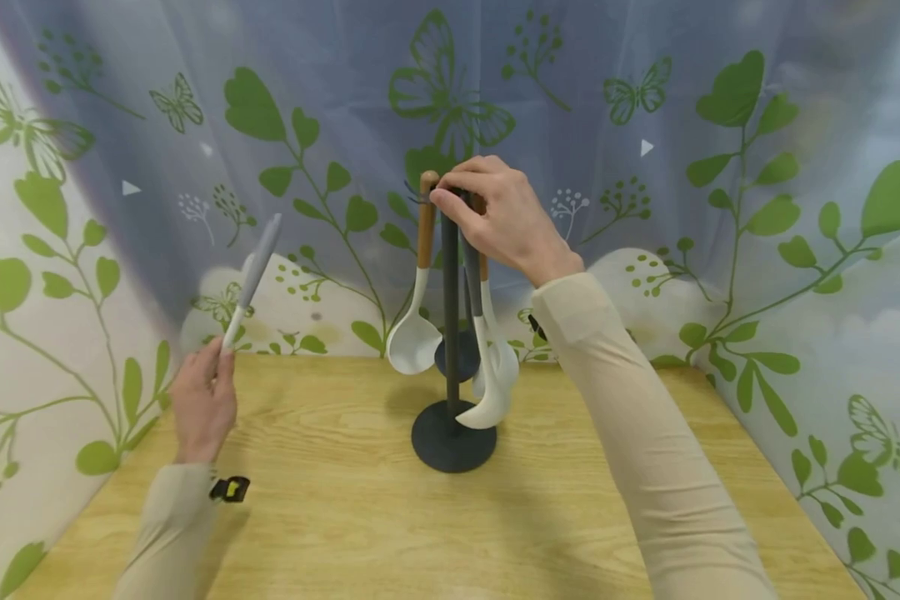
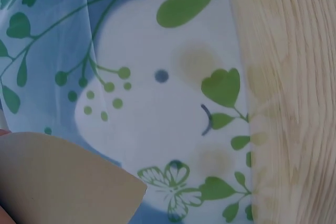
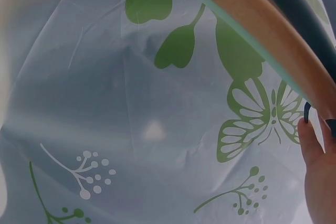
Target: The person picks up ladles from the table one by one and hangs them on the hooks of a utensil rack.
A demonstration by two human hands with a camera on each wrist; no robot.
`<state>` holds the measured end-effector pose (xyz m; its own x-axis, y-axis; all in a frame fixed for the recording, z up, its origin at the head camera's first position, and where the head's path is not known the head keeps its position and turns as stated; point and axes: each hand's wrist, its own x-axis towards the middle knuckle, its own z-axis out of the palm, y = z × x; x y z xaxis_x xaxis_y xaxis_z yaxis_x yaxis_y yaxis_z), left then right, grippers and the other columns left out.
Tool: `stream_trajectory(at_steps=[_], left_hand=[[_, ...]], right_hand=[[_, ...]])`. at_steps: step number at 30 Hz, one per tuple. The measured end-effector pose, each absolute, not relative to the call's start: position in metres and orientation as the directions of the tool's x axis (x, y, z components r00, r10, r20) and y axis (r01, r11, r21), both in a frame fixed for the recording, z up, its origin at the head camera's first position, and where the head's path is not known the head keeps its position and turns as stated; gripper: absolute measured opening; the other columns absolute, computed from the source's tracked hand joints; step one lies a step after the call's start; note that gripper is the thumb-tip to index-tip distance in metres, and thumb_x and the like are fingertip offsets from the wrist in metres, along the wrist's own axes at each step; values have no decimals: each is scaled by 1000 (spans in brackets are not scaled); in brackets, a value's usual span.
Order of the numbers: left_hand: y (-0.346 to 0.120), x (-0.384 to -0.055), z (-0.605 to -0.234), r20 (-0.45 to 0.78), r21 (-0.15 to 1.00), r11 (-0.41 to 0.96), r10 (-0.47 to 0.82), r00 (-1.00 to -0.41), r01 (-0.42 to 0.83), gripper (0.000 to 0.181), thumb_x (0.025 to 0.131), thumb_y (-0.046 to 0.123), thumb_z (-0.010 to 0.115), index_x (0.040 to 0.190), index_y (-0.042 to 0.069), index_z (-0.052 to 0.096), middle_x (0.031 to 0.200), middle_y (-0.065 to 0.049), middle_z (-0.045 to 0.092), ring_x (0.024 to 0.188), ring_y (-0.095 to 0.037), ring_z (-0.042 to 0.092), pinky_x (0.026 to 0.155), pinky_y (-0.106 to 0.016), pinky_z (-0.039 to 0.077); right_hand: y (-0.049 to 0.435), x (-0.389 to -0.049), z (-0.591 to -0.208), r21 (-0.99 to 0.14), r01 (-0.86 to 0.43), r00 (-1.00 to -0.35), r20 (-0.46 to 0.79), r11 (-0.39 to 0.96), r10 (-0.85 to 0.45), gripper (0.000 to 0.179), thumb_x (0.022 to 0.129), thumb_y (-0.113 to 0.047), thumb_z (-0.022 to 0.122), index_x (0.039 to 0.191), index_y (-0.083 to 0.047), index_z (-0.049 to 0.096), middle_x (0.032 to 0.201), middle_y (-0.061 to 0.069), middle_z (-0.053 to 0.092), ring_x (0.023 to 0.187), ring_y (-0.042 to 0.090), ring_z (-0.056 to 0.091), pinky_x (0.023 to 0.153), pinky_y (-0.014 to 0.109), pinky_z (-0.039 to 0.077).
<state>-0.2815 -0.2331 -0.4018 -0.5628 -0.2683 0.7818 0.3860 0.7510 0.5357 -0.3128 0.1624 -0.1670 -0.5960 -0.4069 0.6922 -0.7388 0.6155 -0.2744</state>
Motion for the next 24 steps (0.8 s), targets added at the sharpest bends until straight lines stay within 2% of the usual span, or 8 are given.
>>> stream_trajectory(at_steps=[4,11,15,24], left_hand=[[-228,-282,-400,786,533,743,-259,-561,404,22,100,13,56,116,2,67,77,-18,55,65,-27,46,61,-35,33],[-219,-283,-399,761,571,693,-247,-600,439,29,101,14,55,124,1,65,87,-21,61,73,-30,54,65,-39,39],[-212,-283,-399,759,568,692,-230,-610,446,28,101,14,56,123,0,66,89,-21,62,74,-31,55,65,-40,41],[-193,-286,-387,797,524,686,-187,-574,504,25,100,14,57,120,1,66,88,-21,64,77,-34,56,67,-43,42]], right_hand=[[161,-313,-167,-266,-736,-594,694,622,-407,32,100,-31,57,118,-9,72,123,8,63,86,17,49,76,33,40],[159,-314,-167,-254,-734,-588,701,630,-403,31,100,-31,58,117,-8,72,121,8,63,87,20,50,76,35,42],[157,-312,-168,-238,-737,-577,709,633,-406,31,100,-30,58,117,-7,72,121,9,64,89,20,51,76,36,43],[156,-312,-169,-236,-729,-578,716,643,-392,32,100,-31,57,117,-7,72,121,10,64,89,20,51,75,37,44]])
